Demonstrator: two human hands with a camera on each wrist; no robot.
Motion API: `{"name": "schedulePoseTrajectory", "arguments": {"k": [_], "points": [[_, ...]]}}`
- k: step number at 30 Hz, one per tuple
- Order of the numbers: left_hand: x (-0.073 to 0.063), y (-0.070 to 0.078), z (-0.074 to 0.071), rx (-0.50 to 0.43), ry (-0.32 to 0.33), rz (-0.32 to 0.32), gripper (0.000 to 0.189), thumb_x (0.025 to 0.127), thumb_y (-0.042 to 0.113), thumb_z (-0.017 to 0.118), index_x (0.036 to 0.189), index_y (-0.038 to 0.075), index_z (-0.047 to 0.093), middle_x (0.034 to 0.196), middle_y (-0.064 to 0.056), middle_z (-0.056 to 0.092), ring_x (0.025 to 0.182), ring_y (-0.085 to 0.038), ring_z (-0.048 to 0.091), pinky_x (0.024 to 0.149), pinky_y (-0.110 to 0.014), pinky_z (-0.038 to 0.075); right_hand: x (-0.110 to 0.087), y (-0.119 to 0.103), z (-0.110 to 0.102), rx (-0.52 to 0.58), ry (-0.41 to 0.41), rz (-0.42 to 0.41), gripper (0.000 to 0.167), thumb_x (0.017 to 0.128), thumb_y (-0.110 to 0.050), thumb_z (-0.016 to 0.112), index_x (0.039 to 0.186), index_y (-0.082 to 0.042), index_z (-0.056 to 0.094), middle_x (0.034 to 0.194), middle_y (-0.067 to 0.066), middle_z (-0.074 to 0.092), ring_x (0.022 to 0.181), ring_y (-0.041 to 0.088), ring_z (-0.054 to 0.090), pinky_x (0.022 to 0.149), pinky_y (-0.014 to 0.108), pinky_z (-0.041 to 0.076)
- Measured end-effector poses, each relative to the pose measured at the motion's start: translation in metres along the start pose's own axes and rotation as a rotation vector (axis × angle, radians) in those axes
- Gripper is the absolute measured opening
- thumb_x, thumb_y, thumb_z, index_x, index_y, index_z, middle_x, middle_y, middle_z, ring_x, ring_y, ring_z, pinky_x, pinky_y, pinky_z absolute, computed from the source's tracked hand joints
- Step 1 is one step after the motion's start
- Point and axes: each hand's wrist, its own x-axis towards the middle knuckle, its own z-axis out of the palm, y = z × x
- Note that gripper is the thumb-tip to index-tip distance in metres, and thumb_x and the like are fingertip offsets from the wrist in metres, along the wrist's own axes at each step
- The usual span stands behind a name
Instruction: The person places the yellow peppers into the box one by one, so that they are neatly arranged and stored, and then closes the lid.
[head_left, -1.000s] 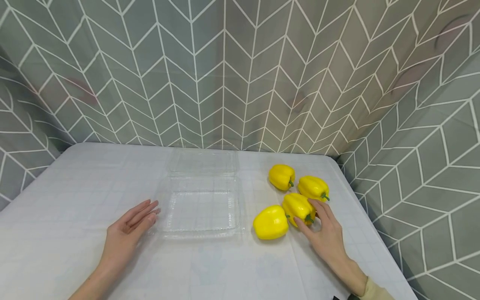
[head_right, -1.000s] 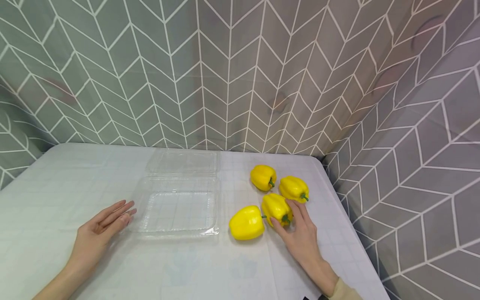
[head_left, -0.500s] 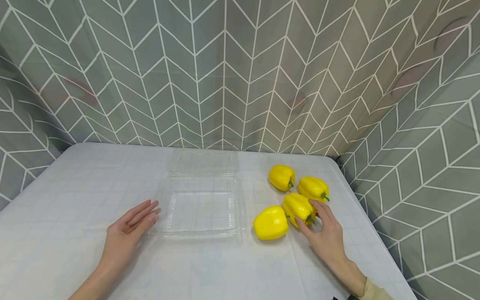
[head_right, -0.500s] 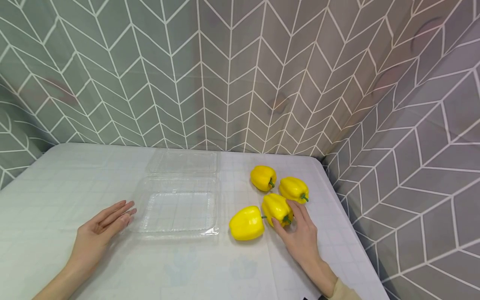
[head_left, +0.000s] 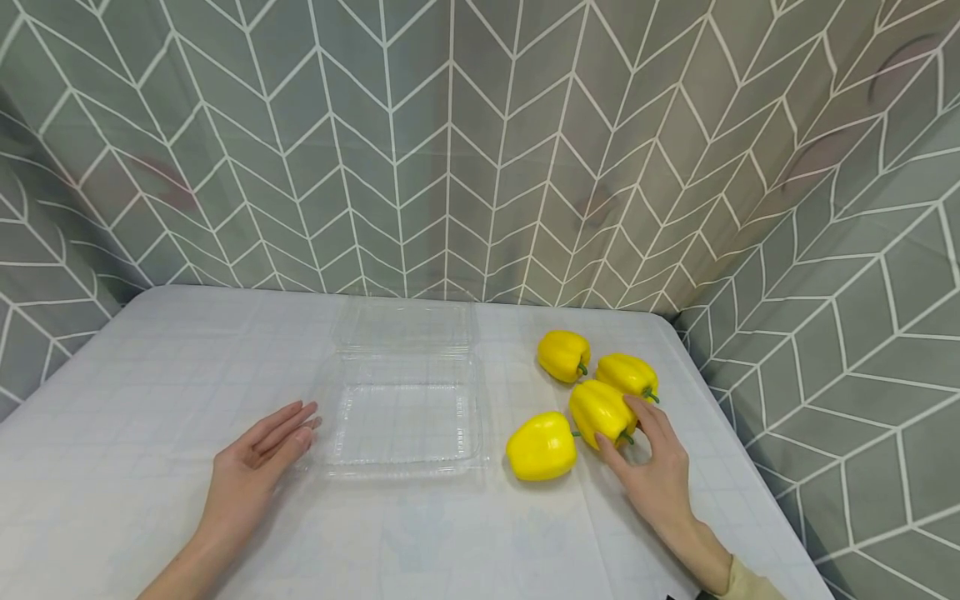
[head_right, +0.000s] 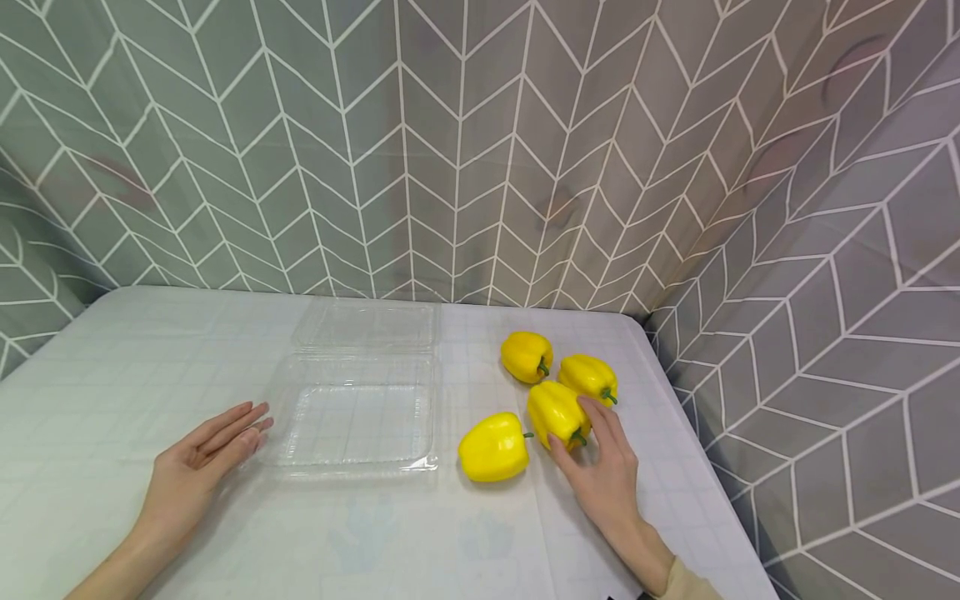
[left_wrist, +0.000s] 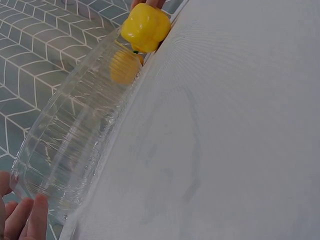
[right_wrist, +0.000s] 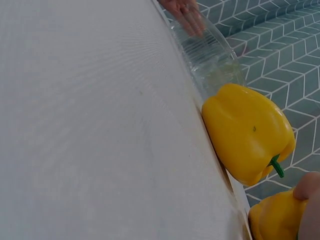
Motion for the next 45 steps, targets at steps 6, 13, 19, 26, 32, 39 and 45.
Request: {"name": "schedulePoseTrajectory", "arguments": {"k": [6, 13, 19, 26, 32, 39, 45], "points": [[0.001, 0.000, 0.000, -0.075, -0.010, 0.010, 0.056, 0.098, 0.012, 0.066, 0.145, -0.006, 0.043, 0.135, 0.005, 0.065, 0.114, -0.003, 0.066, 0.093, -0.018, 0.056, 0.004, -0.003, -0.004, 0.032, -0.010, 0.025, 0.071, 0.072, -0.002, 0.087, 0.137, -0.006, 0.058, 0.129, 0.014, 0.061, 0.112, 0.004, 0.054, 0.098, 0.003, 0.043], [0.000, 0.000, 0.000, -0.047, -0.012, 0.007, 0.057, 0.098, 0.014, 0.066, 0.146, -0.006, 0.042, 0.135, 0.004, 0.065, 0.114, -0.002, 0.066, 0.093, -0.016, 0.055, 0.010, -0.007, -0.007, 0.072, -0.018, 0.053, 0.072, 0.075, -0.003, 0.086, 0.140, -0.013, 0.057, 0.130, 0.009, 0.062, 0.113, -0.005, 0.053, 0.098, 0.004, 0.043], [0.000, 0.001, 0.000, -0.049, -0.008, 0.005, 0.057, 0.098, 0.014, 0.066, 0.146, -0.006, 0.043, 0.135, 0.004, 0.065, 0.114, -0.002, 0.066, 0.093, -0.016, 0.055, 0.021, -0.015, -0.007, 0.104, -0.032, 0.070, 0.071, 0.078, -0.006, 0.085, 0.142, -0.019, 0.056, 0.131, 0.005, 0.061, 0.112, -0.004, 0.053, 0.098, 0.005, 0.042], [-0.002, 0.001, 0.000, -0.044, -0.003, 0.004, 0.056, 0.097, 0.014, 0.067, 0.145, -0.005, 0.044, 0.135, 0.005, 0.065, 0.114, -0.002, 0.066, 0.092, -0.016, 0.056, 0.033, -0.027, -0.004, 0.142, -0.077, 0.013, 0.072, 0.079, -0.004, 0.084, 0.143, -0.015, 0.054, 0.139, 0.006, 0.058, 0.117, -0.001, 0.052, 0.101, 0.008, 0.044], [-0.001, 0.001, -0.001, -0.047, -0.006, 0.003, 0.057, 0.097, 0.014, 0.067, 0.146, -0.005, 0.043, 0.135, 0.005, 0.065, 0.114, -0.002, 0.066, 0.092, -0.016, 0.056, 0.040, -0.038, 0.000, 0.204, -0.116, 0.001, 0.073, 0.079, -0.002, 0.083, 0.145, -0.016, 0.052, 0.141, 0.006, 0.056, 0.122, 0.000, 0.050, 0.104, 0.009, 0.045], [-0.001, 0.000, -0.001, -0.048, -0.004, 0.023, 0.055, 0.097, 0.011, 0.066, 0.144, -0.007, 0.044, 0.134, 0.005, 0.066, 0.114, -0.003, 0.066, 0.092, -0.017, 0.056, 0.047, -0.054, 0.008, 0.261, -0.126, -0.033, 0.074, 0.077, 0.001, 0.084, 0.143, -0.013, 0.054, 0.140, 0.007, 0.058, 0.121, 0.001, 0.052, 0.104, 0.008, 0.044], [-0.001, 0.000, -0.001, -0.048, -0.005, 0.024, 0.055, 0.098, 0.012, 0.066, 0.144, -0.007, 0.043, 0.134, 0.005, 0.066, 0.114, -0.003, 0.066, 0.092, -0.018, 0.056, 0.053, -0.064, 0.014, 0.306, -0.157, -0.053, 0.075, 0.076, 0.001, 0.084, 0.143, -0.013, 0.054, 0.139, 0.006, 0.059, 0.119, 0.006, 0.055, 0.104, 0.012, 0.047]]}}
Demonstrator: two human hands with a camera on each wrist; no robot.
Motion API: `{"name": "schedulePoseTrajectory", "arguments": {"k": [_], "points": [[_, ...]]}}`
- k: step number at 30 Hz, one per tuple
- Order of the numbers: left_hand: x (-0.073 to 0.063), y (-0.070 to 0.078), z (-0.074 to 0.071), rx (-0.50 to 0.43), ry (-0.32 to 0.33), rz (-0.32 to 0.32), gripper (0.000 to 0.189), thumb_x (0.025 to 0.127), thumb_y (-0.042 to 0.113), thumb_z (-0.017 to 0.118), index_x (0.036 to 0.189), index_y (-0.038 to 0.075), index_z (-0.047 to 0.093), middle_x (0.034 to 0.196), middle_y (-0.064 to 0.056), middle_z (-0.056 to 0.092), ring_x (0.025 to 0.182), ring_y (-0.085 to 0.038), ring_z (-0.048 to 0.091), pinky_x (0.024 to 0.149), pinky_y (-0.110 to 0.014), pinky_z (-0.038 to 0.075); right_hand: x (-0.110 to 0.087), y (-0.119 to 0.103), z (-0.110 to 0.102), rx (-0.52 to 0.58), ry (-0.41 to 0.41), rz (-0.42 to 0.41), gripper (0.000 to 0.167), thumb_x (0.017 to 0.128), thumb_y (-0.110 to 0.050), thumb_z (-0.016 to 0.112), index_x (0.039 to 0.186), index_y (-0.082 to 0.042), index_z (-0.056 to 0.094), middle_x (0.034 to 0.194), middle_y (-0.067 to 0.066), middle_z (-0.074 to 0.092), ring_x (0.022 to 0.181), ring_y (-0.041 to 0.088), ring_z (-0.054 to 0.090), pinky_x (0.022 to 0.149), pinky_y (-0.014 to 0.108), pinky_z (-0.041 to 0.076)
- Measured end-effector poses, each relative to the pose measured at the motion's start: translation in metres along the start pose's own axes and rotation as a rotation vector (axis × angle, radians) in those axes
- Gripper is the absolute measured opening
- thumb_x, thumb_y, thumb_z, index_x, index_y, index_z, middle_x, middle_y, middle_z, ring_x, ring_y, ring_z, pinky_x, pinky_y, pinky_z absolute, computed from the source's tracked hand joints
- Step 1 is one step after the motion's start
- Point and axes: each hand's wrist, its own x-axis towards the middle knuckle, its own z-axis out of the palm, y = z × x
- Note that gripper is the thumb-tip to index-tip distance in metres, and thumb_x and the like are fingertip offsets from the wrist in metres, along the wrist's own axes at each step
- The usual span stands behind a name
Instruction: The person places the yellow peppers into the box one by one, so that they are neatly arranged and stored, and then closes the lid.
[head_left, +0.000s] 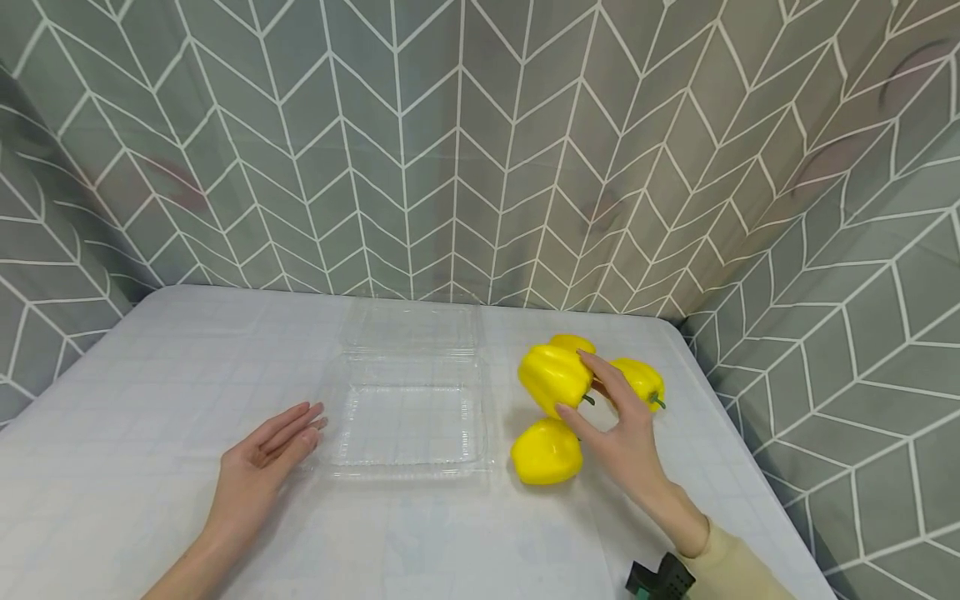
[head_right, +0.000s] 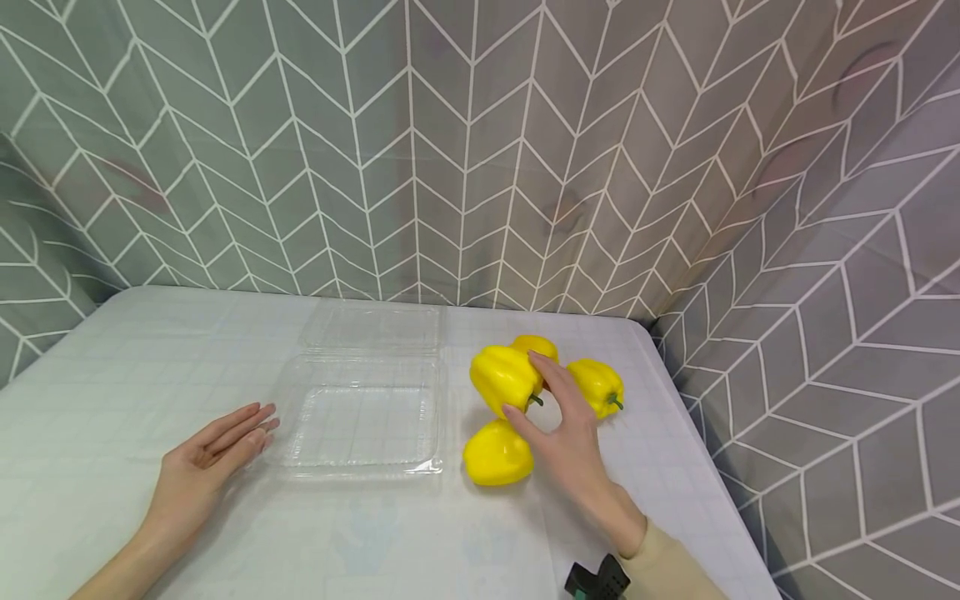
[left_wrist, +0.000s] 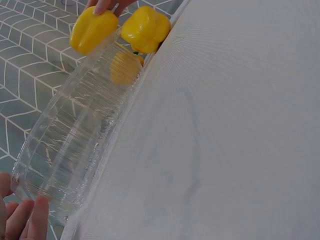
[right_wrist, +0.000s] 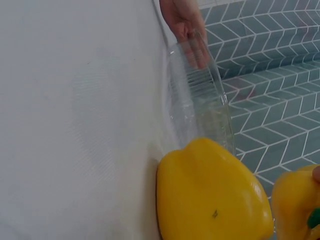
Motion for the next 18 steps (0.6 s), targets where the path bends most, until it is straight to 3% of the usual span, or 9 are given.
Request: {"name": "schedulePoseTrajectory", "arguments": {"k": [18], "points": [[-0.001, 0.001, 0.001, 0.018, 0.012, -0.014, 0.055, 0.097, 0.013, 0.067, 0.144, -0.006, 0.045, 0.134, 0.005, 0.066, 0.113, -0.002, 0.066, 0.092, -0.016, 0.056, 0.014, -0.014, 0.017, 0.069, -0.087, 0.014, 0.069, 0.083, -0.006, 0.081, 0.145, -0.013, 0.051, 0.144, 0.003, 0.055, 0.123, 0.018, 0.057, 0.105, 0.017, 0.049]]}}
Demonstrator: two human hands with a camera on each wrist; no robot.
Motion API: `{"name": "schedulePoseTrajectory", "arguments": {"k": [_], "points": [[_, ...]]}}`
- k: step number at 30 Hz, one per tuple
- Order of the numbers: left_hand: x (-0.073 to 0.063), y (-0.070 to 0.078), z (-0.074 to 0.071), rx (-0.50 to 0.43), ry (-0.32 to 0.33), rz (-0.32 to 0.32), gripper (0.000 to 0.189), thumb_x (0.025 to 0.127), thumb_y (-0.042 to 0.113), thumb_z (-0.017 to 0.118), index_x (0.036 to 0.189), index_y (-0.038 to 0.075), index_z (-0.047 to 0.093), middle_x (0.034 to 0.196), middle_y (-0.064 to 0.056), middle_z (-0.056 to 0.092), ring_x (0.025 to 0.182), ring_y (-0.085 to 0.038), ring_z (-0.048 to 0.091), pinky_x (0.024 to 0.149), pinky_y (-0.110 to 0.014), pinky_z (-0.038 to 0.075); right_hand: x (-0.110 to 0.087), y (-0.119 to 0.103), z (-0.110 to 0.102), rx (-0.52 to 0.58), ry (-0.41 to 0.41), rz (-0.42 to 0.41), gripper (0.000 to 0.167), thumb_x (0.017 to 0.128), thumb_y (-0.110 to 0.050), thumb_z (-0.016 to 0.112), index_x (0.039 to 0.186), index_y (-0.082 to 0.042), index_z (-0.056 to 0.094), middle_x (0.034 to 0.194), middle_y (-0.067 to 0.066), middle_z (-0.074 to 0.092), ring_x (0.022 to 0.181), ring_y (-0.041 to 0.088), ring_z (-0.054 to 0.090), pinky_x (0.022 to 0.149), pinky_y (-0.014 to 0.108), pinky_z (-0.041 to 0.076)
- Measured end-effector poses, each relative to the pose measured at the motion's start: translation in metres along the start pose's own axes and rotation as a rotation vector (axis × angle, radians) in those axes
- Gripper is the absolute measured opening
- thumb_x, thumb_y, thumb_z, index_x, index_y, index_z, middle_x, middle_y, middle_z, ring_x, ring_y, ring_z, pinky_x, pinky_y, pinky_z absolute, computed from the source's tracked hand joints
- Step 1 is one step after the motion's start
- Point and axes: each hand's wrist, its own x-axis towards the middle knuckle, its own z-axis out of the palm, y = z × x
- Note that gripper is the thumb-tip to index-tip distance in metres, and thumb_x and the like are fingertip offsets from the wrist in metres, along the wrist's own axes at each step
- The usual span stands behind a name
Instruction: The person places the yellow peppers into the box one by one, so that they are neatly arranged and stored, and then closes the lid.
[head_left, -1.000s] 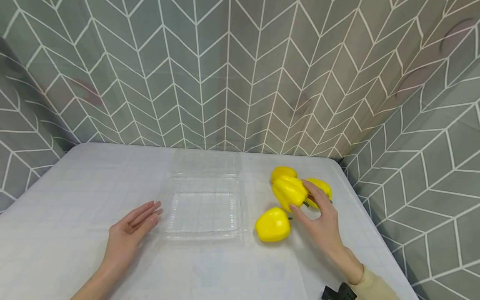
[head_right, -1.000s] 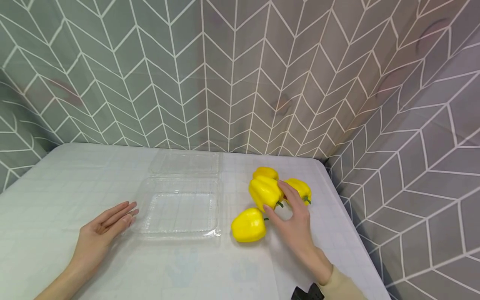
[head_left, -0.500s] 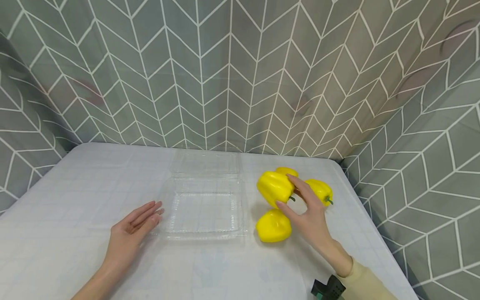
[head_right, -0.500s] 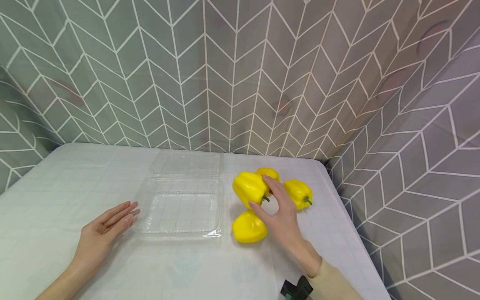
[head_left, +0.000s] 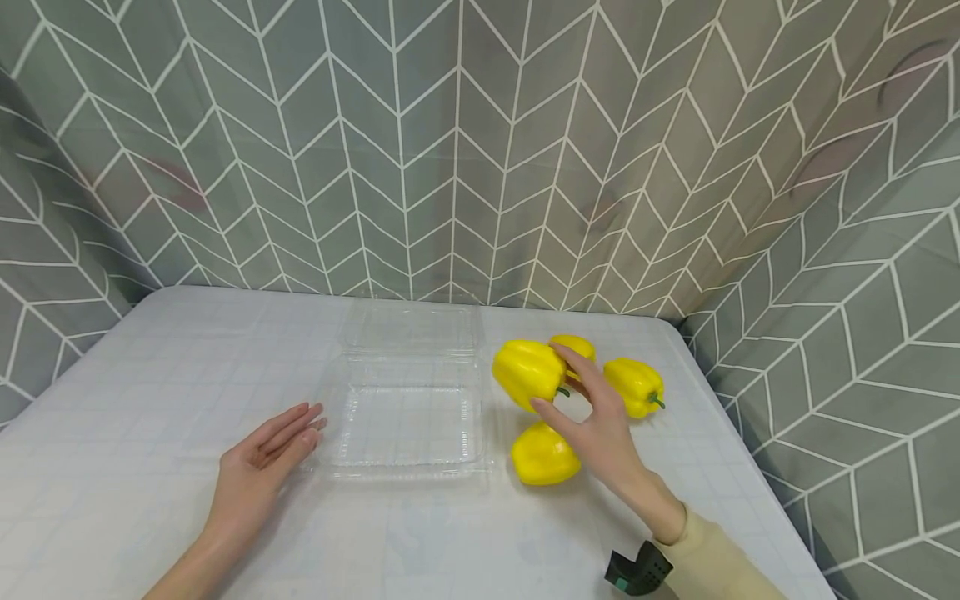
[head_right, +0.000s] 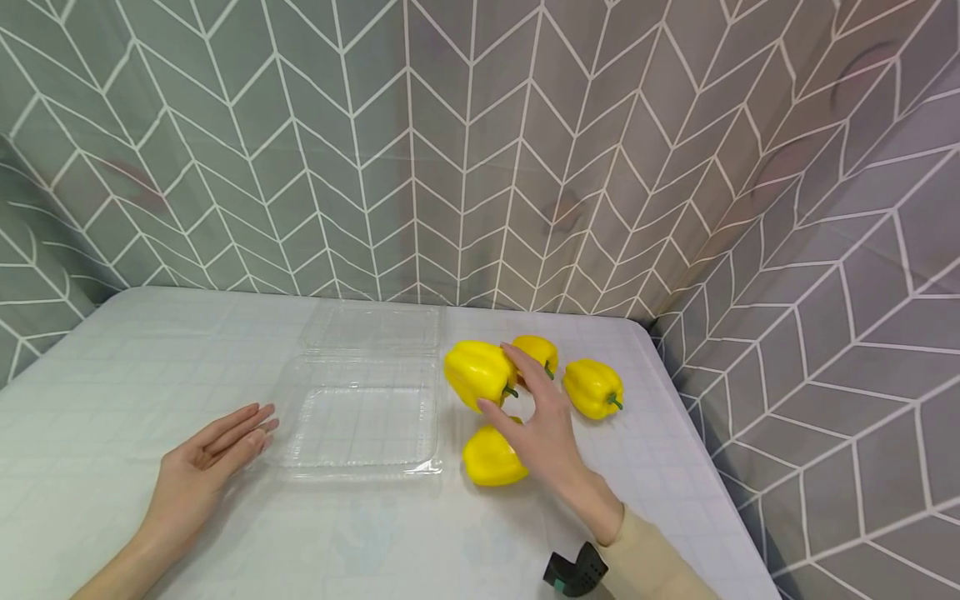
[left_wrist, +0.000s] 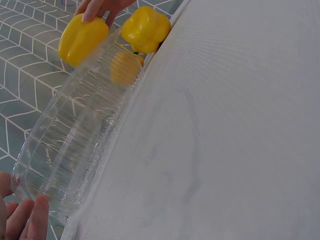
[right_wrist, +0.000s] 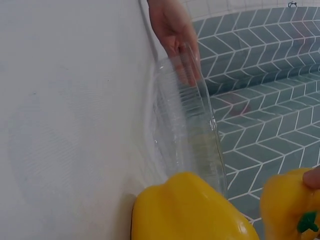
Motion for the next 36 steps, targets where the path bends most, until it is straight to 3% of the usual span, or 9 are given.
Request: {"name": "schedulePoseTrajectory", "arguments": {"k": [9, 24, 36], "points": [[0.000, 0.000, -0.001, -0.008, -0.008, 0.009, 0.055, 0.097, 0.012, 0.067, 0.144, -0.006, 0.044, 0.134, 0.004, 0.065, 0.114, -0.003, 0.066, 0.092, -0.017, 0.056, 0.005, -0.005, 0.012, 0.026, -0.041, 0.000, 0.069, 0.084, -0.007, 0.081, 0.145, -0.011, 0.050, 0.143, 0.006, 0.055, 0.124, 0.025, 0.058, 0.107, 0.036, 0.052], [0.000, 0.000, -0.001, 0.040, -0.003, 0.001, 0.055, 0.098, 0.016, 0.066, 0.144, -0.004, 0.045, 0.135, 0.005, 0.065, 0.114, -0.003, 0.066, 0.093, -0.016, 0.055, 0.014, -0.015, 0.033, 0.072, -0.113, 0.037, 0.069, 0.085, -0.012, 0.081, 0.146, -0.012, 0.048, 0.147, 0.004, 0.053, 0.129, 0.021, 0.054, 0.109, 0.044, 0.051], [0.000, 0.002, -0.001, -0.011, -0.021, 0.007, 0.055, 0.098, 0.014, 0.065, 0.145, -0.006, 0.044, 0.135, 0.004, 0.065, 0.114, -0.004, 0.066, 0.093, -0.018, 0.056, 0.016, -0.021, 0.052, 0.061, -0.167, 0.041, 0.071, 0.085, -0.014, 0.081, 0.147, -0.013, 0.047, 0.146, 0.003, 0.053, 0.129, 0.021, 0.056, 0.110, 0.041, 0.051]]}}
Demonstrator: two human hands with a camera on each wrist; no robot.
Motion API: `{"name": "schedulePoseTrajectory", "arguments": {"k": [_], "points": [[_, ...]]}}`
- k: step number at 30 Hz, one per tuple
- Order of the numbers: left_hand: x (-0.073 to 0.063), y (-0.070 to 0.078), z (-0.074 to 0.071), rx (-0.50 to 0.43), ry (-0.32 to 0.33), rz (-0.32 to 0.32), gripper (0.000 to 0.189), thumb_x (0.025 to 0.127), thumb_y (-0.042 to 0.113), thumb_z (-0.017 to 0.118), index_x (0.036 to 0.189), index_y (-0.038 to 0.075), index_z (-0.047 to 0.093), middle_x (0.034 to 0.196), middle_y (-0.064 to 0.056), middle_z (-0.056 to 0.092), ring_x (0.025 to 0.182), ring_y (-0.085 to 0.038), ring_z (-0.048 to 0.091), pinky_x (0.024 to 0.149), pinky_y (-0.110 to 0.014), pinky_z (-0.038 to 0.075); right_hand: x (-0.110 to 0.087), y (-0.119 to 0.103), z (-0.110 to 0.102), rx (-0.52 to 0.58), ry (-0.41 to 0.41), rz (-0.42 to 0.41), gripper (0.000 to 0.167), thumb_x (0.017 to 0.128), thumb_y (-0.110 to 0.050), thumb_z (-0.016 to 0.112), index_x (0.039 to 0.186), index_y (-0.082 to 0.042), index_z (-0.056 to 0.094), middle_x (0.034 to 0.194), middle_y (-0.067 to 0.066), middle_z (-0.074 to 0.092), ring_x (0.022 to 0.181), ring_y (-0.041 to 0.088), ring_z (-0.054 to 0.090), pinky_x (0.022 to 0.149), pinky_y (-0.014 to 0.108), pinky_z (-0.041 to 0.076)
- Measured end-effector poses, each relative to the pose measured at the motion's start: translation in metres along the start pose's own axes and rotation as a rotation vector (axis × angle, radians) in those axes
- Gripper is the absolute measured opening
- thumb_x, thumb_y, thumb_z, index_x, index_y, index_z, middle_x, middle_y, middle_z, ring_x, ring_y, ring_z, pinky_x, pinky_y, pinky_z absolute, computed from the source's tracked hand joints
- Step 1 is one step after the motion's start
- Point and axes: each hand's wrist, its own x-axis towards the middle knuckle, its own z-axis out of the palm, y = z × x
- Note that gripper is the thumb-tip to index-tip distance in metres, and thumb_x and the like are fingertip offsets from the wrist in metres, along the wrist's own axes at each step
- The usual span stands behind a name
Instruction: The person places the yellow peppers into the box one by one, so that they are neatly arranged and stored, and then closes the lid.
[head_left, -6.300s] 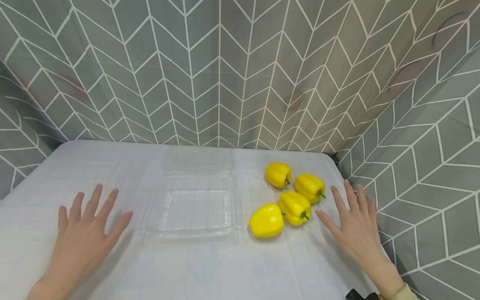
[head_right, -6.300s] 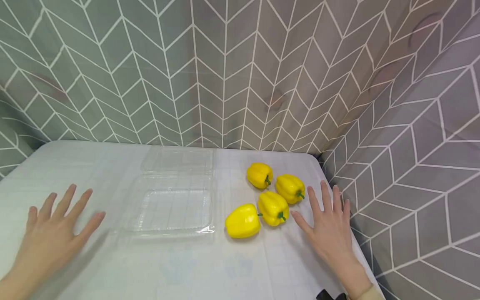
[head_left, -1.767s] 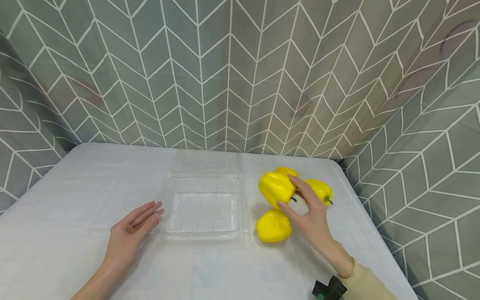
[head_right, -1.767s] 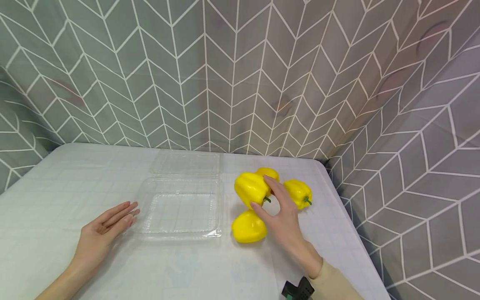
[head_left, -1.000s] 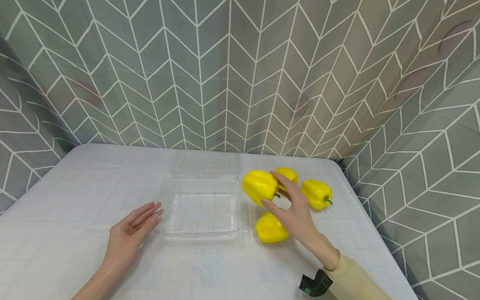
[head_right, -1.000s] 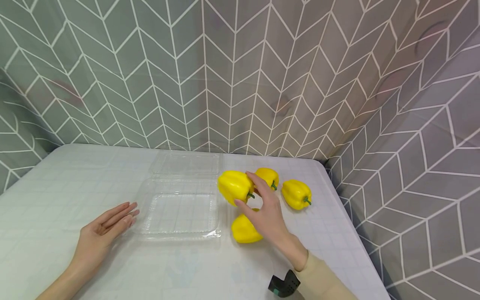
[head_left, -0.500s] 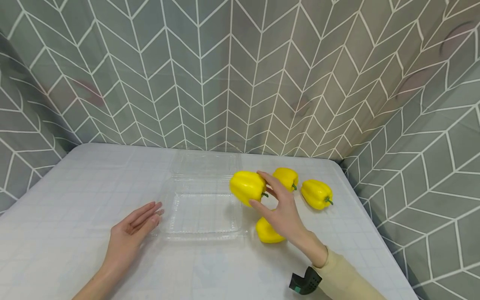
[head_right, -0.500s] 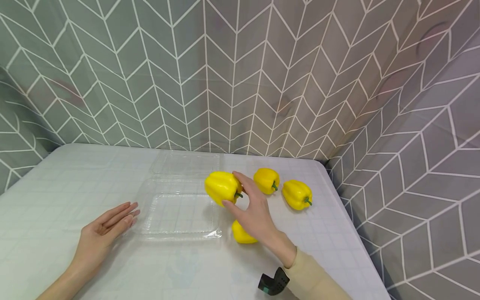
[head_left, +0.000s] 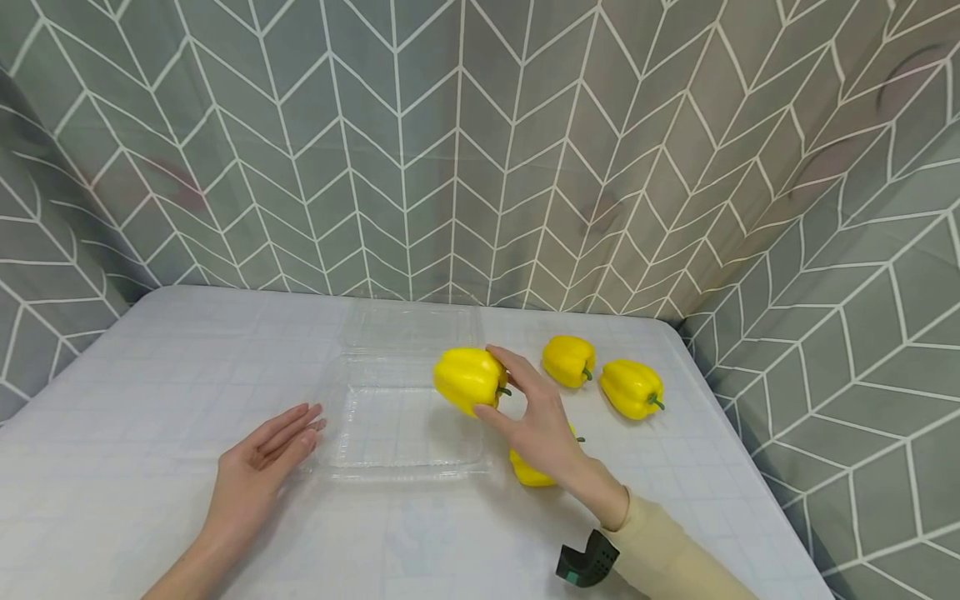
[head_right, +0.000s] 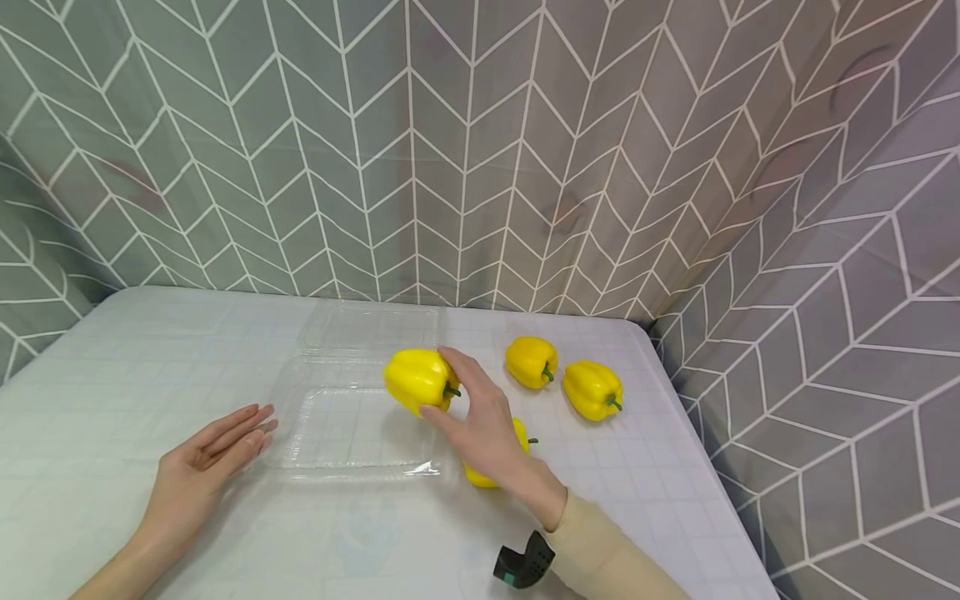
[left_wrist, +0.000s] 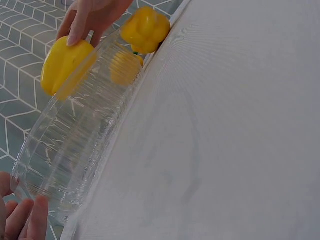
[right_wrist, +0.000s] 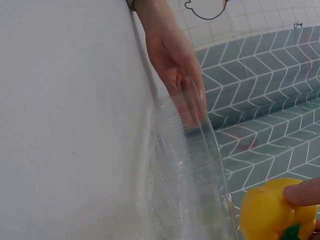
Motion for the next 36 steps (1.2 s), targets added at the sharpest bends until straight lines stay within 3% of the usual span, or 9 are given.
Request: {"name": "schedulePoseTrajectory", "arguments": {"k": [11, 19, 36], "points": [[0.001, -0.001, 0.000, 0.031, -0.002, 0.009, 0.055, 0.098, 0.015, 0.065, 0.145, -0.006, 0.044, 0.135, 0.004, 0.065, 0.114, -0.004, 0.066, 0.093, -0.017, 0.056, 0.003, -0.006, 0.022, -0.007, -0.043, 0.084, 0.070, 0.084, -0.013, 0.081, 0.146, -0.012, 0.048, 0.144, 0.001, 0.055, 0.124, 0.023, 0.058, 0.107, 0.051, 0.051], [0.001, -0.002, -0.001, 0.006, -0.005, 0.006, 0.055, 0.098, 0.015, 0.066, 0.145, -0.007, 0.044, 0.135, 0.003, 0.065, 0.114, -0.005, 0.066, 0.093, -0.019, 0.056, 0.005, -0.008, 0.035, -0.039, -0.083, 0.121, 0.071, 0.085, -0.013, 0.080, 0.147, -0.011, 0.046, 0.147, 0.001, 0.052, 0.134, 0.020, 0.052, 0.114, 0.043, 0.046], [0.001, -0.002, -0.001, -0.008, -0.003, 0.019, 0.054, 0.098, 0.012, 0.066, 0.143, -0.008, 0.046, 0.134, 0.004, 0.066, 0.114, -0.006, 0.067, 0.093, -0.019, 0.056, 0.003, -0.002, 0.052, -0.185, -0.147, 0.103, 0.071, 0.087, -0.015, 0.077, 0.149, -0.006, 0.043, 0.153, 0.006, 0.046, 0.141, 0.025, 0.045, 0.119, 0.044, 0.039]]}}
